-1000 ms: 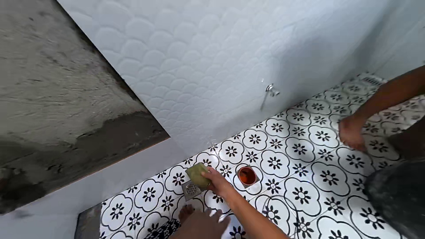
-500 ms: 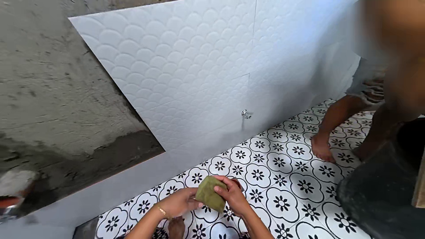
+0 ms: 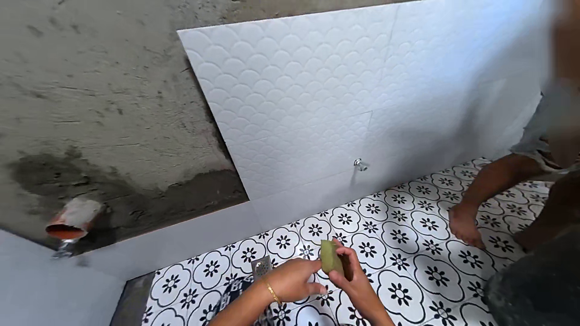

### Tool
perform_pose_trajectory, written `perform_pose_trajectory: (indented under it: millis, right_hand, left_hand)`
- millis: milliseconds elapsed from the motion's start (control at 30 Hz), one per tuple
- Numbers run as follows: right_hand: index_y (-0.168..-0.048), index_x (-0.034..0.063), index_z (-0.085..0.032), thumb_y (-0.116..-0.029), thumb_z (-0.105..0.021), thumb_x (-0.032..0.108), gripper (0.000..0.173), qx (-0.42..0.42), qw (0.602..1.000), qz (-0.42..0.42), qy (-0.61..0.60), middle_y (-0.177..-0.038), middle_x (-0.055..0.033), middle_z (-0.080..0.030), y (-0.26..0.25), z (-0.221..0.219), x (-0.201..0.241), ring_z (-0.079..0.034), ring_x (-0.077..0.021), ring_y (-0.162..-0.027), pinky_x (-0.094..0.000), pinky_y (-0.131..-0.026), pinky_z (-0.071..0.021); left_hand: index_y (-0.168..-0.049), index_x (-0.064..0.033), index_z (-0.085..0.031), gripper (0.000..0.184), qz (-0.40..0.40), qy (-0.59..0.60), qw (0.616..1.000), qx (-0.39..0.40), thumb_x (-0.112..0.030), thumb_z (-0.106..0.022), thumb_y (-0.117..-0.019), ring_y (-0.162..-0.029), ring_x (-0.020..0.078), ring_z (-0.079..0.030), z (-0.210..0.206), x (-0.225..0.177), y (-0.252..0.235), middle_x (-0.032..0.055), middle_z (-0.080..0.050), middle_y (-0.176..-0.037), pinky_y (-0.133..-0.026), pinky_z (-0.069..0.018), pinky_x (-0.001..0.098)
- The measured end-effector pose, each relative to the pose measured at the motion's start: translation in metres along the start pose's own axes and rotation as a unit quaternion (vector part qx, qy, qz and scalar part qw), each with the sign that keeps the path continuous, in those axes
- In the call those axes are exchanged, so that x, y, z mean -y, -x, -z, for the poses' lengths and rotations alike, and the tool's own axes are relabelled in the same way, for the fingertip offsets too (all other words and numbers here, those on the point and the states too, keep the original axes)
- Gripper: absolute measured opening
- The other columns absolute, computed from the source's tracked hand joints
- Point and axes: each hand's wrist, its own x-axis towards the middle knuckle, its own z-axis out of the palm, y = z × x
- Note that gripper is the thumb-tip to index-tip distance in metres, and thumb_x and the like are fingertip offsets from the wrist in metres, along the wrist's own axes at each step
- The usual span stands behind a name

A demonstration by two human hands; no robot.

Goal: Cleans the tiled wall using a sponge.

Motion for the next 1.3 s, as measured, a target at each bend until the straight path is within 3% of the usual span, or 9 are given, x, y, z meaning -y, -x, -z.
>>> perform_pose_trajectory:
  millis: [167,267,400,533,667,867,1067,1133,1300]
  right_hand:
    - [-0.141,0.0003,-0.046,-0.0789,-0.086,0.037,0.082,0.050,0.991,0.105,0.059,-0.162,-0.0254,-0.032,0.002,-0.031,0.002,-0.051,-0.0195,-0.139,-0.0306,-0.106,-0.0519]
    - [-0.117,0.0009,-0.055,-0.0791,-0.079,0.008,0.045,-0.023,0.993,0.111,0.044,-0.139,-0.0142,-0.060,0.004,-0.053,0.013,-0.066,-0.0144,-0.119,-0.0307,-0.096,-0.0586]
    - [-0.130,-0.0079,-0.053,-0.0860,-0.072,0.016,0.054,-0.163,0.983,-0.015,0.079,-0.113,-0.0054,-0.070,0.003,-0.055,0.049,-0.068,-0.0056,-0.101,-0.0281,-0.091,-0.0585]
    - [-0.133,0.0033,-0.053,-0.0854,-0.056,0.010,0.048,-0.184,0.979,0.050,-0.071,-0.126,-0.0089,-0.072,-0.025,-0.030,0.074,-0.069,-0.0218,-0.117,-0.0383,-0.098,-0.0580]
    - [-0.131,0.0051,-0.049,-0.0904,-0.051,0.015,0.042,-0.227,0.971,0.063,-0.038,-0.112,-0.0053,-0.073,-0.092,-0.040,0.119,-0.074,-0.0195,-0.099,-0.0362,-0.082,-0.0634]
    - [-0.142,0.0100,-0.043,-0.1009,-0.052,0.034,0.048,-0.152,0.986,0.051,0.050,-0.120,-0.0082,-0.066,-0.211,-0.096,0.189,-0.070,-0.0195,-0.102,-0.0369,-0.084,-0.0609]
    - [-0.142,0.0110,-0.038,-0.0989,-0.061,0.018,0.050,-0.100,0.956,0.160,0.225,-0.103,-0.0079,-0.065,-0.290,-0.149,0.217,-0.064,-0.0128,-0.072,-0.0323,-0.061,-0.0561]
    - [-0.139,0.0109,-0.040,-0.0988,-0.061,0.016,0.045,-0.099,0.932,0.198,0.287,-0.096,-0.0084,-0.064,-0.307,-0.158,0.216,-0.060,-0.0129,-0.060,-0.0318,-0.050,-0.0522]
    - [-0.117,0.0083,-0.050,-0.0919,-0.064,0.017,0.030,-0.081,0.929,0.229,0.280,-0.085,-0.0034,-0.060,-0.342,-0.176,0.224,-0.055,-0.0087,-0.057,-0.0270,-0.050,-0.0476]
  left_hand:
    - [-0.143,0.0016,-0.053,0.053,-0.066,-0.045,0.991,0.104,-0.024,-0.067,-0.0987,-0.115,0.0410,-0.065,0.037,0.014,0.036,0.0257,-0.064,-0.131,-0.099,-0.0475,0.0619]
    - [-0.157,-0.0098,-0.040,0.067,-0.052,-0.076,0.986,0.138,-0.023,-0.069,-0.0979,-0.124,0.0425,-0.062,0.073,0.019,0.063,0.0236,-0.061,-0.140,-0.105,-0.0443,0.0646]
    - [-0.147,-0.0140,-0.057,0.053,-0.039,-0.196,0.964,-0.177,-0.033,-0.067,-0.0987,-0.124,0.0323,-0.064,0.178,0.045,0.105,0.0135,-0.065,-0.138,-0.106,-0.0482,0.0581]
    - [-0.150,-0.0081,-0.050,0.057,-0.074,-0.254,0.780,-0.567,-0.042,-0.054,-0.1044,-0.150,0.0341,-0.036,0.315,0.095,0.116,0.0180,-0.040,-0.161,-0.122,-0.0306,0.0540]
    - [-0.155,-0.0103,-0.043,0.067,-0.039,-0.327,0.577,-0.747,-0.054,-0.042,-0.1041,-0.155,0.0466,-0.016,0.422,0.131,0.114,0.0269,-0.023,-0.166,-0.123,-0.0092,0.0650]
    - [-0.160,-0.0121,-0.034,0.072,-0.063,-0.412,0.501,-0.758,-0.057,-0.038,-0.1041,-0.154,0.0470,-0.017,0.472,0.167,0.089,0.0290,-0.023,-0.165,-0.117,-0.0055,0.0750]
    - [-0.161,-0.0131,-0.031,0.078,-0.075,-0.442,0.472,-0.759,-0.065,-0.034,-0.1026,-0.155,0.0434,-0.020,0.478,0.184,0.078,0.0267,-0.025,-0.165,-0.117,-0.0027,0.0738]
    - [-0.162,-0.0140,-0.030,0.078,-0.082,-0.443,0.469,-0.759,-0.065,-0.033,-0.1025,-0.155,0.0419,-0.019,0.477,0.185,0.077,0.0258,-0.025,-0.165,-0.118,-0.0018,0.0727]
    - [-0.161,-0.0140,-0.032,0.077,-0.086,-0.448,0.457,-0.764,-0.064,-0.031,-0.1032,-0.155,0.0416,-0.020,0.477,0.187,0.077,0.0248,-0.027,-0.165,-0.118,-0.0028,0.0723]
